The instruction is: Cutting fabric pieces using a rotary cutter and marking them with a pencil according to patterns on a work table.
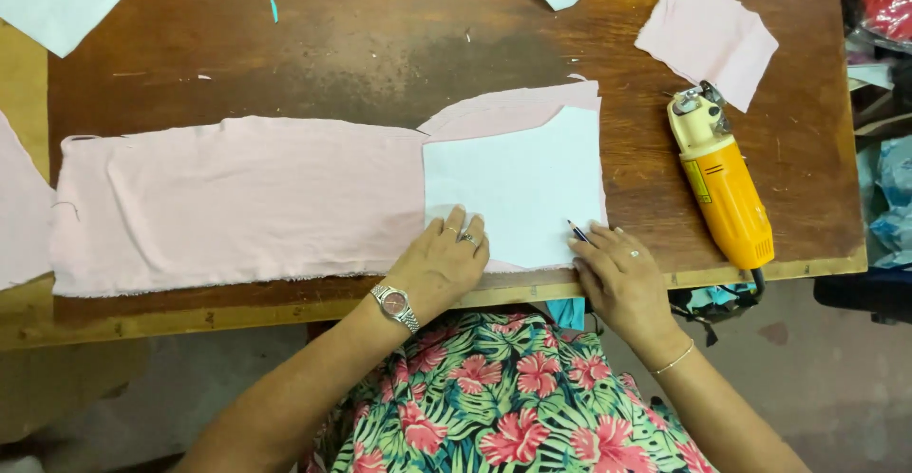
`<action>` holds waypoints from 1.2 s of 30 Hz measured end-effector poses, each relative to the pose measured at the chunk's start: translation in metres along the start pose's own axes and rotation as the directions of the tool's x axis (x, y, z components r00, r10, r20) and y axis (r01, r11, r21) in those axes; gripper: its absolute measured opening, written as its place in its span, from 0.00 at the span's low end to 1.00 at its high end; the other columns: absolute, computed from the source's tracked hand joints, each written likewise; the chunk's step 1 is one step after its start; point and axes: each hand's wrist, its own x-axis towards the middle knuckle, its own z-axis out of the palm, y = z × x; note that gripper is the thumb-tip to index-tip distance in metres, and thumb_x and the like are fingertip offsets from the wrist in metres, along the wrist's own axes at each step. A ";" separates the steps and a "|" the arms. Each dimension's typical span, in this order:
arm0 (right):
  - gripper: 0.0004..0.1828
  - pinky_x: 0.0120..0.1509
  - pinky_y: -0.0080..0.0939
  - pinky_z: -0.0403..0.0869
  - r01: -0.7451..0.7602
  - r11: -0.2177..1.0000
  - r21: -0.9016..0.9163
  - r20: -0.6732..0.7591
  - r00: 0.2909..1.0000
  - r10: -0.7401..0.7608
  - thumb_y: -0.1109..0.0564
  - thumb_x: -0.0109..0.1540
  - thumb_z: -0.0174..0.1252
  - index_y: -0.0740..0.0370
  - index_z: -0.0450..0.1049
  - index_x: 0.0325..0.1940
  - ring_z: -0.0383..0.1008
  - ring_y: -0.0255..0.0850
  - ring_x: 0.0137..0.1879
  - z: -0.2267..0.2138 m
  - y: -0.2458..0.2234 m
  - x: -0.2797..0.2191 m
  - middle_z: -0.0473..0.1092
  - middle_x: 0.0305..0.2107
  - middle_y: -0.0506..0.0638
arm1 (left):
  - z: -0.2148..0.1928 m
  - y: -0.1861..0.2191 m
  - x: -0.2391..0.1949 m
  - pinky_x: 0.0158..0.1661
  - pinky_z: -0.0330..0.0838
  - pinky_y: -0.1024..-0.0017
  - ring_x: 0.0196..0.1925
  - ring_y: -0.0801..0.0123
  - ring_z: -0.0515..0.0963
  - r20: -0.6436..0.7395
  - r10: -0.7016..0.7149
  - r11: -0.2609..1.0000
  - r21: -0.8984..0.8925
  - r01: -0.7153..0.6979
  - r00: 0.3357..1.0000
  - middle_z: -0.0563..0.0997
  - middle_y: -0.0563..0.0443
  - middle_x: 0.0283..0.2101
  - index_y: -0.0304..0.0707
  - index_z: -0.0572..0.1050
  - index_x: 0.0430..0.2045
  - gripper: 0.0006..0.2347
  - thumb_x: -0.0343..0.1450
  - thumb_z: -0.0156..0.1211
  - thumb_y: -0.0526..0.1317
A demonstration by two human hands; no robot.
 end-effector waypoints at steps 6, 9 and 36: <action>0.12 0.59 0.42 0.77 0.053 0.994 -0.095 0.024 0.998 -0.051 0.56 0.62 0.64 0.49 0.80 0.50 0.80 0.43 0.54 0.002 0.006 -0.002 0.79 0.43 0.47 | -0.012 0.000 0.007 0.46 0.74 0.44 0.56 0.27 0.76 0.195 0.004 1.000 -0.011 -0.002 0.981 0.77 0.25 0.52 0.25 0.75 0.48 0.13 0.70 0.57 0.32; 0.14 0.58 0.42 0.77 0.069 0.991 -0.115 0.020 0.998 -0.067 0.55 0.59 0.66 0.50 0.80 0.50 0.80 0.44 0.52 0.003 0.006 0.002 0.78 0.42 0.48 | 0.005 0.005 0.004 0.44 0.75 0.42 0.55 0.24 0.76 0.149 0.002 0.999 0.038 -0.008 0.989 0.76 0.23 0.51 0.23 0.74 0.48 0.14 0.70 0.58 0.31; 0.17 0.63 0.42 0.74 0.081 0.993 -0.082 -0.030 0.996 -0.084 0.61 0.55 0.69 0.50 0.83 0.48 0.80 0.43 0.54 0.006 0.009 -0.004 0.81 0.42 0.46 | 0.008 -0.006 -0.001 0.66 0.50 0.31 0.72 0.31 0.61 0.228 -0.165 0.959 -0.191 0.210 0.960 0.70 0.31 0.66 0.36 0.66 0.64 0.18 0.78 0.45 0.41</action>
